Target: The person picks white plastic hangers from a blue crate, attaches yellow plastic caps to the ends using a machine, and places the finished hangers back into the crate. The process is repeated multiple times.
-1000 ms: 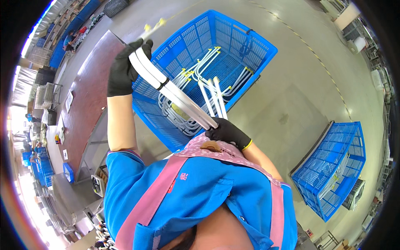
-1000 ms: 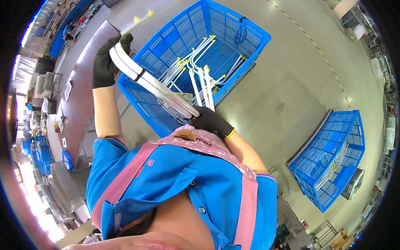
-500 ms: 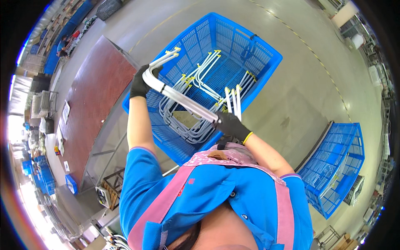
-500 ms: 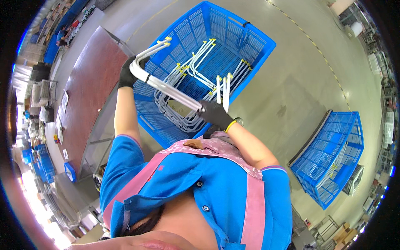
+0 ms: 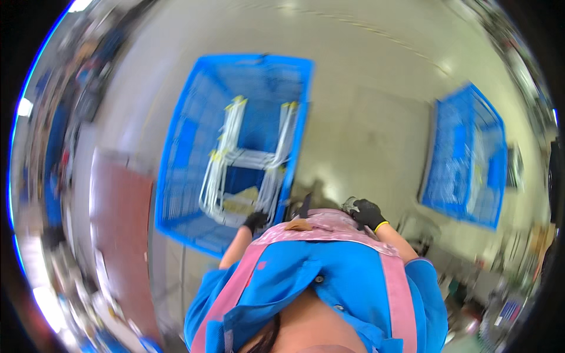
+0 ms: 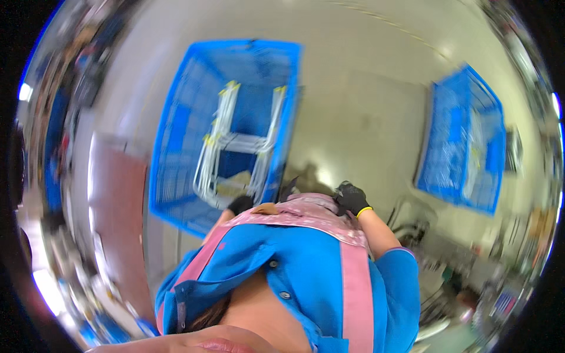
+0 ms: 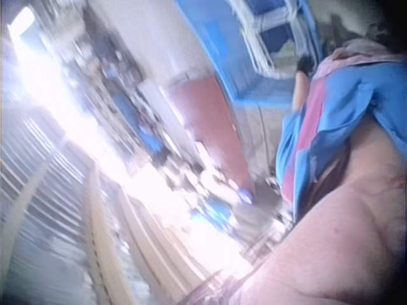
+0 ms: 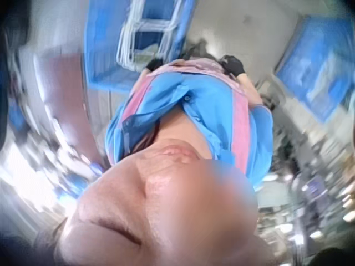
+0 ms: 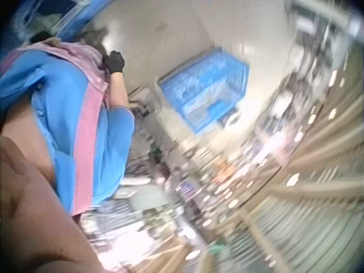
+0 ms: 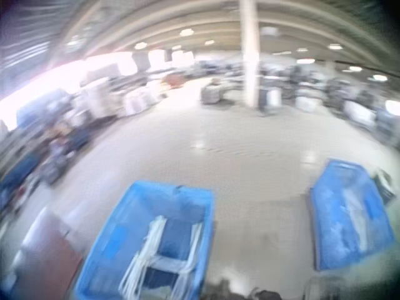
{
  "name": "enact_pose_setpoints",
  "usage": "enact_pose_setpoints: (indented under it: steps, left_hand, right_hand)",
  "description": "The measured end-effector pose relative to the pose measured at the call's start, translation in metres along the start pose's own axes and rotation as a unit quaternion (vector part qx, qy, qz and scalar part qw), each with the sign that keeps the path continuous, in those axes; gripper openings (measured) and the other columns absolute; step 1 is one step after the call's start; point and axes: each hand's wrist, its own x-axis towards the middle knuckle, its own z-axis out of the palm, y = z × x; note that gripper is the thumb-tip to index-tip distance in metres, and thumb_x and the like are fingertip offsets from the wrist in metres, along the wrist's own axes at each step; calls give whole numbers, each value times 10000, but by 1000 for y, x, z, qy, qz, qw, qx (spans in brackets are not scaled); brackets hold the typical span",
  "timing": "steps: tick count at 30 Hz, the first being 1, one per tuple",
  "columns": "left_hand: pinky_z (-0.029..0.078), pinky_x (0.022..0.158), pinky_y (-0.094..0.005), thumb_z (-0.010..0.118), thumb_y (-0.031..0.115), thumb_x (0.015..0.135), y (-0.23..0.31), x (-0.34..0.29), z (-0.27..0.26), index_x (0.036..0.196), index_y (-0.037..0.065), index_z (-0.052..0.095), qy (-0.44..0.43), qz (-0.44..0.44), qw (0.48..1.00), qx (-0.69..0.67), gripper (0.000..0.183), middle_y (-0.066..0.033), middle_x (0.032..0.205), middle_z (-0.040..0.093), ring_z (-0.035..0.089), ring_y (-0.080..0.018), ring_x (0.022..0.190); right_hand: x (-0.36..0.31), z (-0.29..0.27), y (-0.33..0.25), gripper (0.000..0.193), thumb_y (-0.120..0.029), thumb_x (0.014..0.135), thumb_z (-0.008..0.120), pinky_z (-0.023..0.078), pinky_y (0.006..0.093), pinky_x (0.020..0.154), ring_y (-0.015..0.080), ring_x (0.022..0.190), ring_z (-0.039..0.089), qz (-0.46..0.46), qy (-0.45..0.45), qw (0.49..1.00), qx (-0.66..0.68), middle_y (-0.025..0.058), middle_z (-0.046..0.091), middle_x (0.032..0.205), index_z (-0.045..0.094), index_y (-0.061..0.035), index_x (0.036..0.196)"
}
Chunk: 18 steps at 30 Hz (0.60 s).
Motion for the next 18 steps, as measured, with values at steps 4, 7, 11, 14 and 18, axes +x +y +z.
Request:
enact_pose_setpoints:
  steps: [4, 7, 11, 14, 18]
  left_hand:
    - [468, 599, -429, 544, 301, 827, 61, 33, -19, 782, 55, 652, -103, -5, 994, 31, 272, -159, 762, 635, 621, -284, 698]
    - [464, 563, -422, 536, 258, 821, 135, 69, -86, 755, 50, 639, -91, 44, 988, 113, 242, -150, 708, 621, 617, -278, 652]
    - [460, 516, -413, 526, 202, 814, 244, 118, -158, 719, 43, 621, 2, 127, 965, 229, 208, -137, 635, 603, 611, -270, 590]
    - [441, 471, -343, 501, 184, 851, 331, 163, -159, 703, 56, 567, 41, 53, 997, 29, 207, -93, 601, 560, 592, -197, 565]
    - [407, 462, -286, 573, 222, 840, 457, 214, -106, 752, 92, 564, -44, 50, 993, -97, 157, -28, 639, 551, 544, -145, 541]
  right_hand:
    - [-70, 48, 54, 392, -425, 781, 581, 486, 459, 792, 385, 890, 610, 204, 117, 961, 145, 206, 649, 926, 646, -82, 962]
    - [-93, 72, 93, 423, -427, 793, 566, 479, 454, 811, 388, 924, 606, 262, 100, 935, 216, 216, 646, 973, 647, -52, 973]
    - [-125, 78, 146, 434, -416, 803, 565, 466, 438, 850, 383, 967, 598, 300, 131, 901, 286, 220, 641, 1009, 641, -52, 1026]
    - [-159, 74, 188, 426, -414, 811, 572, 464, 445, 850, 377, 966, 599, 329, 198, 875, 296, 208, 645, 1004, 629, -66, 1049]
    - [-201, 64, 240, 366, -391, 827, 567, 468, 435, 817, 372, 937, 604, 382, 289, 813, 331, 188, 650, 975, 641, -70, 988]
